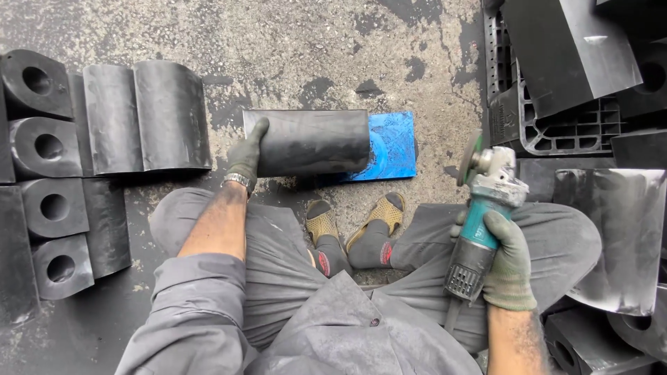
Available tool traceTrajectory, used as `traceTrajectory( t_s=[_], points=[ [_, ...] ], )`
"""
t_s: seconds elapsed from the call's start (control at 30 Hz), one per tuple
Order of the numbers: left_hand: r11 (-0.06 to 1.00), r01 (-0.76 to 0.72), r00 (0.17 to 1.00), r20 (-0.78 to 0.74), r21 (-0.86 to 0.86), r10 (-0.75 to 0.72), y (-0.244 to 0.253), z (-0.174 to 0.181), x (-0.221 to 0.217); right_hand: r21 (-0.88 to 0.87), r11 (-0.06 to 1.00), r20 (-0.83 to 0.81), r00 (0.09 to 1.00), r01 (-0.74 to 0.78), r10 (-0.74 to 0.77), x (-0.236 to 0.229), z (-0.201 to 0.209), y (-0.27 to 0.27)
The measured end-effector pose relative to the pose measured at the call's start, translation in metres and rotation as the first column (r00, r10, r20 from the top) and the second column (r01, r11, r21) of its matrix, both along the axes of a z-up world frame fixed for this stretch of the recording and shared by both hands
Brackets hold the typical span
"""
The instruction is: Use an angle grinder to sand and smooth the edges of a black rubber cylindrical part while sitting on the floor.
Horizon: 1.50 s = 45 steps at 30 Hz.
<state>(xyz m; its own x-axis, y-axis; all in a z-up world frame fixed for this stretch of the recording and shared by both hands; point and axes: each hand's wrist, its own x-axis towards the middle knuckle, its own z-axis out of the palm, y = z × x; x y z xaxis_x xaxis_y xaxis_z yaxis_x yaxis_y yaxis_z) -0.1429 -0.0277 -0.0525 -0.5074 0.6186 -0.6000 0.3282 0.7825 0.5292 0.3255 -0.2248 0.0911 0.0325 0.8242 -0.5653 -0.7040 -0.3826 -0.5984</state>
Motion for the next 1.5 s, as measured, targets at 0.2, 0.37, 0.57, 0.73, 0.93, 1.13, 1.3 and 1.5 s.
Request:
traceTrajectory(
  t_s=[0.2,0.37,0.57,0.73,0.93,1.13,1.3,1.5],
  points=[
    [0.987,0.134,0.961,0.252,-0.084,-0.109,-0.005,0.008,0.043,-0.055,0.995,0.096,0.991,-0.088,0.093,-0.015,-0.006,0.012],
    [0.957,0.259,0.916,0.348,-0.132,-0.2,-0.005,-0.031,0.073,-0.151,0.984,0.196,0.973,-0.092,0.122,-0.025,-0.011,0.012],
    [0.923,0.343,0.907,0.316,-0.174,-0.277,-0.017,-0.056,0.098,-0.242,0.963,0.266,0.946,-0.121,0.186,-0.031,-0.014,0.016],
    [0.981,0.196,0.972,0.13,0.006,-0.195,-0.063,-0.017,0.131,-0.258,0.94,0.28,0.914,-0.222,0.293,-0.059,-0.02,0.037],
    [0.556,0.791,0.603,-0.174,0.254,-0.779,-0.2,-0.001,0.162,-0.411,0.824,0.646,0.512,-0.391,0.566,-0.135,-0.004,0.096],
    [0.808,0.182,0.806,0.386,0.56,-0.449,-0.212,0.013,0.17,-0.556,0.689,0.744,0.091,-0.465,0.662,-0.206,-0.024,0.123],
    [0.919,0.158,0.917,0.292,0.36,-0.272,-0.195,0.021,0.151,-0.488,0.698,0.756,0.145,-0.524,0.638,-0.244,-0.034,0.14],
    [0.841,0.222,0.952,0.075,0.494,-0.295,-0.194,0.01,0.139,-0.479,0.669,0.756,0.12,-0.568,0.643,-0.262,-0.043,0.151]
  ],
)
